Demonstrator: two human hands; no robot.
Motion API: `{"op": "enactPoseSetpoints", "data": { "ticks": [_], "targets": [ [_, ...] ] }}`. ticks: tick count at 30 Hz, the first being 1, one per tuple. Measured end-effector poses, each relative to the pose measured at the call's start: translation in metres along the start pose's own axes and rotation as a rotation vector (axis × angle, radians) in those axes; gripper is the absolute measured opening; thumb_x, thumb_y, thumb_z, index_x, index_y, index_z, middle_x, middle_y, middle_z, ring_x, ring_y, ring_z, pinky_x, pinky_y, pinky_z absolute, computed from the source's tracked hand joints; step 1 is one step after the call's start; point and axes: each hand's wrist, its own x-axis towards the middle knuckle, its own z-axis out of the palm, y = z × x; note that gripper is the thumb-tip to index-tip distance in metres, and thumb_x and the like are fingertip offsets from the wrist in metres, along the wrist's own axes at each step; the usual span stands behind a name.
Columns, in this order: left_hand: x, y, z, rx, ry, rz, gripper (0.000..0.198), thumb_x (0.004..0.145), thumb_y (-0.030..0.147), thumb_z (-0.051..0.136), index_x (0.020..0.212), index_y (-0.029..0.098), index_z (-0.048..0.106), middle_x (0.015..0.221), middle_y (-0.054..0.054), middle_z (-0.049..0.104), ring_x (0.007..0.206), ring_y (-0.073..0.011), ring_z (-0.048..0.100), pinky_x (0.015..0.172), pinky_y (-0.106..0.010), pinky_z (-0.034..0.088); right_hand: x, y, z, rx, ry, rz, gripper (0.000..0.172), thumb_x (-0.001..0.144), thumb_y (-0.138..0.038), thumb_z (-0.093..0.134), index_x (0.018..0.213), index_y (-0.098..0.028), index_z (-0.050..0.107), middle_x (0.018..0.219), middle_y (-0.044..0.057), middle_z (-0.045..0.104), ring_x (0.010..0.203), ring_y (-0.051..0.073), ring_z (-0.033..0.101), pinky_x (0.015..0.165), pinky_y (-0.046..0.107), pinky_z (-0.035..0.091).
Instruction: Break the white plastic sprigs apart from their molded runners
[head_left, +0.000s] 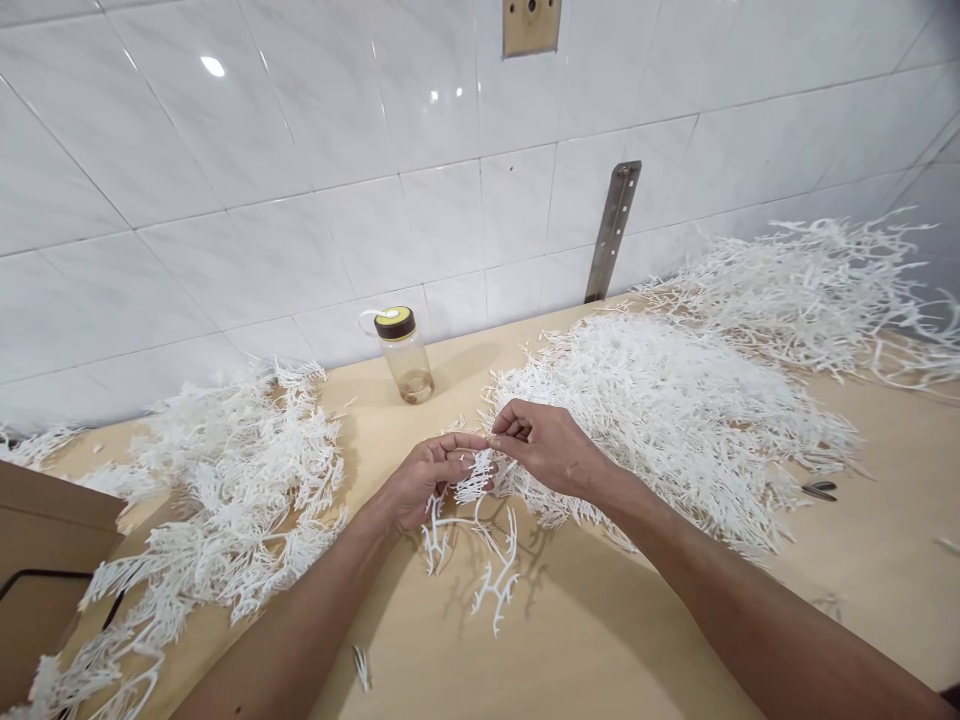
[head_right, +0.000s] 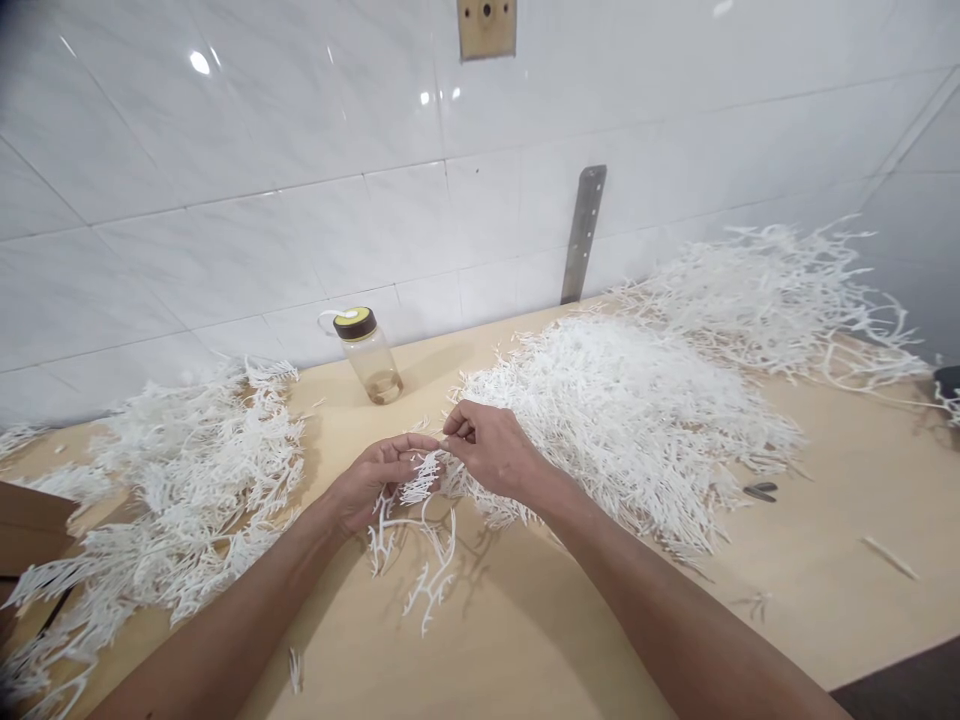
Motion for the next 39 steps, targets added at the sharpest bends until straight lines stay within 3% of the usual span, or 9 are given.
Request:
{"op": "enactPoseSetpoints", "data": {
  "ticks": [4, 7, 13, 19, 29, 35, 39],
  "targets": [
    [0.001, -0.003, 0.0, 0.011, 0.013, 0.024, 0.043, 0.059, 0.02, 0.087, 0.099, 0.015, 0.069, 0.084, -0.01, 0.074, 0.069, -0.0205, 0.07, 0.068, -0.032, 0.055, 0.001, 0.002, 0.001, -0.041, 0.014, -0.007, 0.007, 0.084, -0.027, 0.063, 0.082, -0.02, 0.063, 0.076, 0.001, 0.068, 0.068, 0.015, 0.06, 0.064, 0.028, 0.046],
    [0.005, -0.008, 0.0, -0.008, 0.118, 0.068, 0.041, 0.056, 0.023, 0.089, 0.091, 0.014, 0.069, 0.08, -0.009, 0.074, 0.066, -0.0191, 0.07, 0.068, -0.032, 0.055, 0.0, -0.001, 0.003, -0.105, 0.043, -0.021, 0.007, 0.083, -0.027, 0.062, 0.081, -0.021, 0.063, 0.073, 0.0, 0.067, 0.063, 0.014, 0.056, 0.06, 0.028, 0.043],
    [0.009, -0.012, 0.002, 0.045, 0.32, 0.141, 0.035, 0.058, 0.027, 0.087, 0.084, 0.014, 0.068, 0.062, -0.003, 0.068, 0.055, -0.0145, 0.064, 0.055, -0.024, 0.049, -0.008, -0.018, 0.006, -0.158, 0.25, -0.209, 0.01, 0.087, -0.023, 0.055, 0.081, -0.02, 0.062, 0.077, 0.003, 0.066, 0.065, 0.014, 0.055, 0.064, 0.028, 0.043],
    [0.006, -0.009, 0.009, 0.032, 0.338, 0.183, 0.034, 0.059, 0.027, 0.085, 0.085, 0.015, 0.067, 0.061, 0.0, 0.067, 0.053, -0.0113, 0.061, 0.054, -0.021, 0.047, -0.009, -0.02, 0.01, -0.102, 0.027, 0.013, 0.016, 0.089, -0.026, 0.051, 0.085, -0.022, 0.066, 0.067, 0.0, 0.065, 0.059, 0.014, 0.056, 0.055, 0.026, 0.039],
    [0.008, -0.017, 0.01, 0.112, 0.373, 0.241, 0.039, 0.058, 0.03, 0.088, 0.086, 0.015, 0.066, 0.067, -0.003, 0.069, 0.059, -0.0144, 0.064, 0.06, -0.026, 0.051, -0.005, -0.014, 0.015, -0.141, -0.028, 0.126, 0.016, 0.087, -0.025, 0.052, 0.08, -0.021, 0.065, 0.066, 0.0, 0.066, 0.058, 0.014, 0.058, 0.052, 0.026, 0.039],
    [0.007, -0.02, 0.011, 0.28, 0.361, 0.328, 0.025, 0.068, 0.026, 0.078, 0.088, 0.015, 0.068, 0.073, -0.003, 0.069, 0.064, -0.013, 0.062, 0.063, -0.023, 0.048, -0.005, -0.018, 0.011, -0.034, -0.067, 0.196, 0.016, 0.087, -0.028, 0.054, 0.079, -0.02, 0.066, 0.066, 0.001, 0.066, 0.052, 0.014, 0.059, 0.051, 0.027, 0.044],
    [0.005, -0.016, 0.011, 0.336, 0.292, 0.375, 0.022, 0.072, 0.023, 0.073, 0.091, 0.015, 0.069, 0.077, -0.004, 0.069, 0.068, -0.0143, 0.061, 0.063, -0.024, 0.047, -0.003, -0.013, 0.009, 0.103, -0.124, 0.201, 0.02, 0.087, -0.033, 0.055, 0.076, -0.018, 0.063, 0.064, 0.0, 0.063, 0.045, 0.012, 0.057, 0.047, 0.025, 0.044]
  ]
}}
